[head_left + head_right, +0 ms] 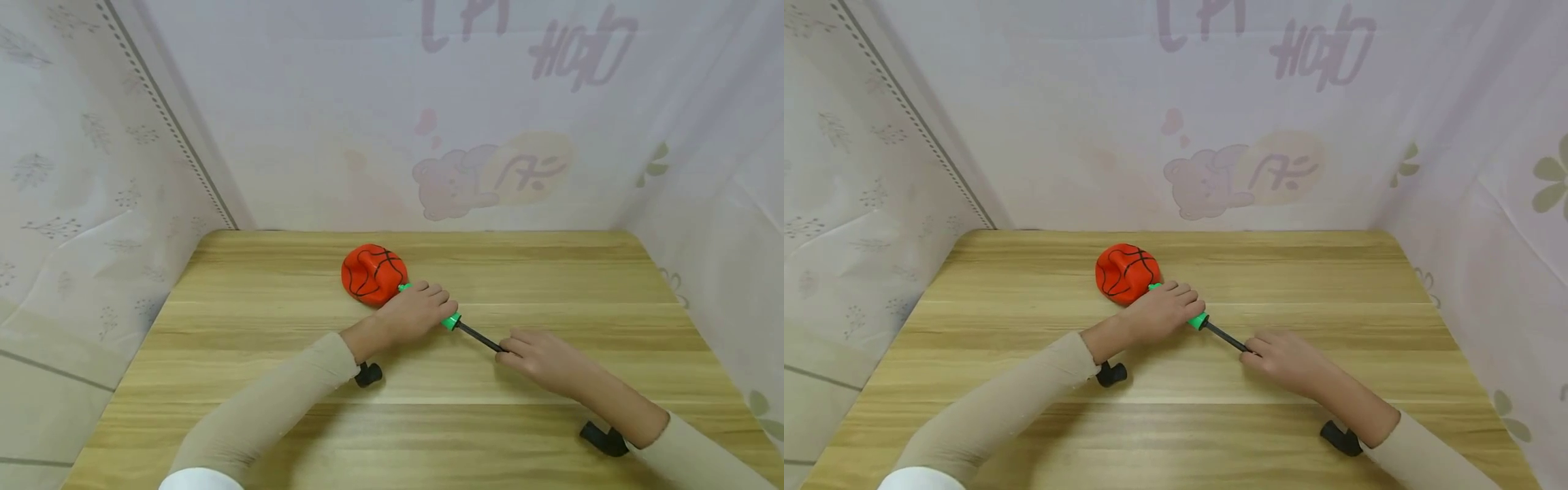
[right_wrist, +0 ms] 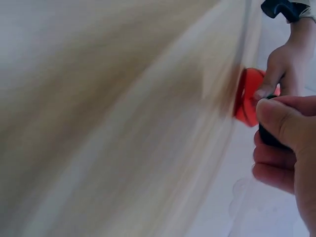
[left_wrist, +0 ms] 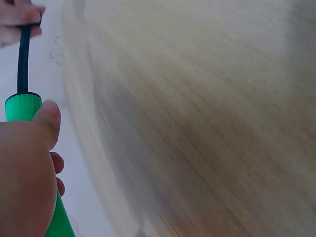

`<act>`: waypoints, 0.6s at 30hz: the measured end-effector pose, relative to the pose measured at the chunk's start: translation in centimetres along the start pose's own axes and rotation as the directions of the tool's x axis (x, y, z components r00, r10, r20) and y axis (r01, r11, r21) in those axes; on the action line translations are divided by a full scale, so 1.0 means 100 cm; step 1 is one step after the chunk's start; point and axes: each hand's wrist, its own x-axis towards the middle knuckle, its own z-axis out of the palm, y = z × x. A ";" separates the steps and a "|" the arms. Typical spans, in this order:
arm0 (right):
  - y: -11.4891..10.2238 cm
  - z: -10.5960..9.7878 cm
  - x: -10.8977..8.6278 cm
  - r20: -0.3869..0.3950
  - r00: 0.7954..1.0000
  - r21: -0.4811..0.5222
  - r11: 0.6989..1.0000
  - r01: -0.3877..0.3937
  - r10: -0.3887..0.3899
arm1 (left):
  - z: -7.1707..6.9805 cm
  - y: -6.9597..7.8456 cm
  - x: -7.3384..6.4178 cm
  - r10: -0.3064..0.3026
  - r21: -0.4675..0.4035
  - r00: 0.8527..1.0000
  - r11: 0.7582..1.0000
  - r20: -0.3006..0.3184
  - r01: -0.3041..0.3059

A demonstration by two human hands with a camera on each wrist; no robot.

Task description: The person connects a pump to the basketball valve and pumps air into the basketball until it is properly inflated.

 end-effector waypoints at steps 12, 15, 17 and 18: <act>-0.004 -0.002 -0.018 -0.025 1.000 -0.016 1.000 0.006 -0.006 | 0.000 0.001 0.000 0.009 0.000 1.000 1.000 0.013 -0.009; -0.003 0.000 -0.007 -0.002 1.000 -0.018 1.000 -0.013 0.013 | -0.001 0.003 0.002 0.012 0.021 1.000 1.000 0.024 -0.012; -0.001 0.003 0.001 0.012 1.000 -0.021 1.000 -0.016 0.016 | -0.002 0.004 0.004 0.013 0.038 0.999 0.999 0.029 -0.014; 0.000 0.004 0.005 0.020 1.000 -0.017 1.000 -0.019 0.019 | -0.002 0.004 0.004 0.010 0.043 0.999 0.999 0.032 -0.012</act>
